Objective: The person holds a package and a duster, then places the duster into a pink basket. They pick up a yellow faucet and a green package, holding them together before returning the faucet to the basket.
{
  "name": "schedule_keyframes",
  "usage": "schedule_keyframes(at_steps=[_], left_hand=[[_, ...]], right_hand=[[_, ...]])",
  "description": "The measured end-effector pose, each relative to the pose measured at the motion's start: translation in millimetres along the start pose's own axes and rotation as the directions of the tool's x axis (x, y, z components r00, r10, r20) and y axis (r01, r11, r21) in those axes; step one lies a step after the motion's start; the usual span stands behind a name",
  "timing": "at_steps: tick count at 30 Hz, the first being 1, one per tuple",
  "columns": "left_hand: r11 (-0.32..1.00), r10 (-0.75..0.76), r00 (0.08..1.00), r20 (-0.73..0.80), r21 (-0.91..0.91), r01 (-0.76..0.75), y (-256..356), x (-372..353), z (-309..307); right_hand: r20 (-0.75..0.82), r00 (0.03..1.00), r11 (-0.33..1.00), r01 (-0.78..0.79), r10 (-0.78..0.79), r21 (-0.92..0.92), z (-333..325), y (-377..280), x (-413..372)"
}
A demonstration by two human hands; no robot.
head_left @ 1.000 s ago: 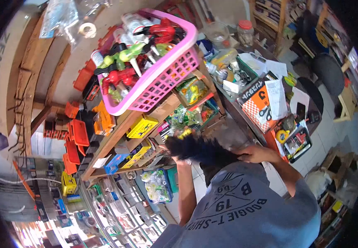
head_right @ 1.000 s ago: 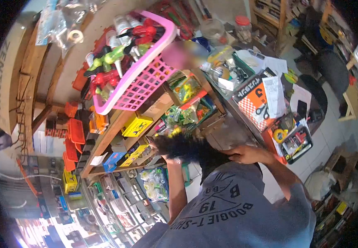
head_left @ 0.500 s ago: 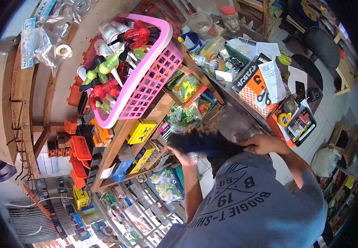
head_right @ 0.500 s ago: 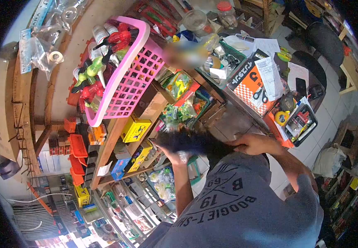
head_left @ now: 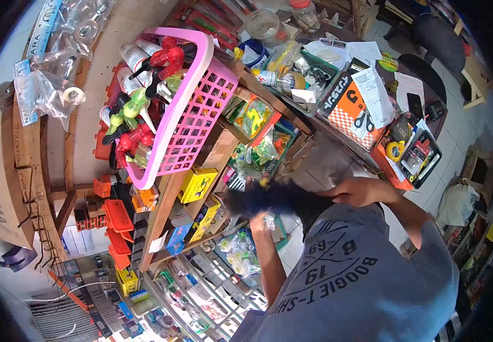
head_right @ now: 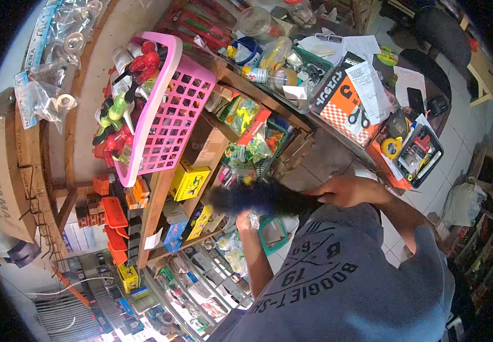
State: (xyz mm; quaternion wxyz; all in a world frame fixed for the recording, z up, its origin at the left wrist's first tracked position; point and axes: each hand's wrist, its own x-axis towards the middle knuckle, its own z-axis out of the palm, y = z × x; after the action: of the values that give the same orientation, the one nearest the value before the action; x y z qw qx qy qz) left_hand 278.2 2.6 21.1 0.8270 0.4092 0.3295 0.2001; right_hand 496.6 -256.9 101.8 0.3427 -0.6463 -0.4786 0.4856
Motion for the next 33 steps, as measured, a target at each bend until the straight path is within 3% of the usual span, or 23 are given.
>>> schedule_keyframes(at_steps=[1,2,4,5,6,8,9,11,12,14,16,17,18,19,20,22,24,26,27,28,30,32,33], left_hand=[[0.988,-0.113,0.899,-0.423,-0.146,0.056,13,-5,31],[0.988,-0.112,0.900,-0.422,-0.143,0.056,14,-3,24],[0.977,0.107,0.993,-0.046,0.191,-0.096,8,1,-3],[0.976,0.154,0.988,0.018,0.155,-0.155,1,9,-13],[0.976,0.157,0.988,0.018,0.153,-0.157,-5,14,-26],[0.941,0.010,0.971,-0.239,0.330,0.072,-9,16,-50],[0.890,0.139,0.965,0.222,0.399,-0.220,-6,17,-47],[0.882,0.032,0.953,0.300,0.440,-0.168,-29,33,-88],[0.942,0.082,0.981,0.177,0.308,-0.134,-18,32,-50],[0.993,0.121,0.989,-0.086,0.014,-0.120,12,19,23],[0.864,0.242,0.903,0.355,-0.503,-0.034,19,17,36],[0.838,0.212,0.961,0.175,-0.539,-0.087,16,20,30],[0.813,0.171,0.985,-0.011,-0.563,-0.148,10,26,13],[0.848,0.129,0.989,-0.069,-0.510,-0.147,13,32,-1],[0.846,0.134,0.988,-0.070,-0.511,-0.151,6,34,-10],[0.940,0.208,0.972,0.108,-0.296,-0.168,29,15,45],[0.897,0.248,0.968,0.036,-0.386,-0.216,20,25,19],[0.901,0.099,0.985,-0.143,-0.408,-0.150,25,24,15],[0.866,0.120,0.987,0.103,-0.497,-0.053,1,34,-33],[0.865,0.121,0.987,0.102,-0.499,-0.055,-4,33,-31],[0.973,-0.013,0.998,-0.066,-0.229,-0.002,-12,27,-22],[0.978,-0.081,0.993,-0.084,-0.198,0.063,-4,16,10],[0.964,-0.090,0.996,0.010,-0.250,0.090,-7,17,12]], right_hand=[[-0.040,0.999,1.000,-0.006,0.006,0.009,2,-2,1],[-0.082,0.996,1.000,-0.014,0.016,0.018,3,-3,2],[-0.090,0.996,0.999,0.001,0.003,0.044,17,20,14],[-0.098,0.995,0.998,0.020,-0.013,0.065,22,29,18],[-0.097,0.995,0.998,0.020,-0.014,0.062,19,24,17],[-0.005,0.999,0.991,0.051,-0.050,0.120,12,7,14],[-0.005,0.999,0.992,0.050,-0.050,0.119,15,10,16],[-0.229,0.974,0.970,0.056,-0.001,0.236,27,21,22],[-0.228,0.974,0.971,0.057,-0.002,0.233,27,23,23],[-0.035,0.997,0.993,0.070,-0.067,0.100,25,28,23],[-0.131,0.988,0.990,0.098,-0.085,0.098,40,43,33],[-0.225,0.969,0.987,0.127,-0.102,0.097,46,49,36],[-0.224,0.969,0.987,0.128,-0.104,0.093,42,43,35],[-0.181,0.981,0.991,0.081,-0.062,0.103,36,31,33],[-0.137,0.990,0.993,0.035,-0.020,0.111,31,22,29],[-0.111,0.993,0.992,0.059,-0.046,0.115,25,11,20],[-0.093,0.993,0.990,0.078,-0.068,0.118,24,11,19],[-0.192,0.981,0.990,0.054,-0.029,0.127,28,18,22],[-0.191,0.981,0.991,0.053,-0.028,0.125,30,22,24],[-0.224,0.973,0.989,0.084,-0.055,0.125,31,25,26],[-0.257,0.963,0.985,0.119,-0.084,0.126,36,29,31],[-0.307,0.952,0.905,0.128,0.003,0.406,39,33,33],[-0.308,0.952,0.906,0.125,0.006,0.405,37,30,31]])
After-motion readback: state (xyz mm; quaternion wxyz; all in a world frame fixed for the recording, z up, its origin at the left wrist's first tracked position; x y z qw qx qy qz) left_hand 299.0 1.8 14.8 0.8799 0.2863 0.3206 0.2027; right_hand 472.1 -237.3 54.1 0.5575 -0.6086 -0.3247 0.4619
